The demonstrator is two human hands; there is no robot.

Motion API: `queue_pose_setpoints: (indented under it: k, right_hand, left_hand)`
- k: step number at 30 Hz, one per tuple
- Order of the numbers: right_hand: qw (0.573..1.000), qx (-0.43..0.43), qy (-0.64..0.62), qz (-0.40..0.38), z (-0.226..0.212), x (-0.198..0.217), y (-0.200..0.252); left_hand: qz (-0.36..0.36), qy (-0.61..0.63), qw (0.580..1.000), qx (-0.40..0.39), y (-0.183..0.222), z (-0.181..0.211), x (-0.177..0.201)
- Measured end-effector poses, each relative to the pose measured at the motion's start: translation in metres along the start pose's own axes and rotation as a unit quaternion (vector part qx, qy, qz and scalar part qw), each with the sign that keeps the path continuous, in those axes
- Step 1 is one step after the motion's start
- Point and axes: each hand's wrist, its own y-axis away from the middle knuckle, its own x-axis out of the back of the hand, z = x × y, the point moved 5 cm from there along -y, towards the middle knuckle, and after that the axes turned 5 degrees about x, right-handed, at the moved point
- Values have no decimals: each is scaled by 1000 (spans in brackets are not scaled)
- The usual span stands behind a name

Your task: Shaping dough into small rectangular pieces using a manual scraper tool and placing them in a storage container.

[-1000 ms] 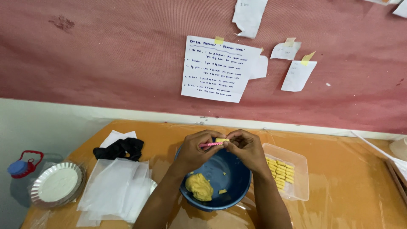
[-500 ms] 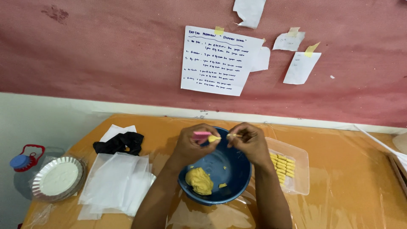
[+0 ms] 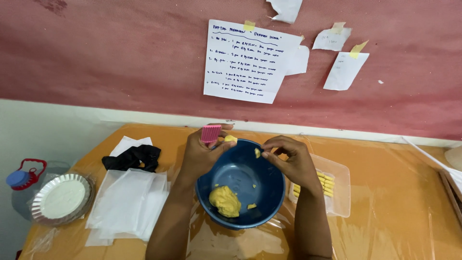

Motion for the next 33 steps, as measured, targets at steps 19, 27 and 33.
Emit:
queue_pose_setpoints:
  k: [19,27,33]
  right_hand:
    - [978,-95,-171,69,57,-21,8]
    - [995,78,0,61,-6,-15,-1]
    - [970,219,105,21,-29,-35,-6]
  left_hand:
    - [-78,-51,995,27,9,2,-25]
    - [-207,-148,961,113,11,-32,-20]
    - [-264,-31,949,167,17,2,-30]
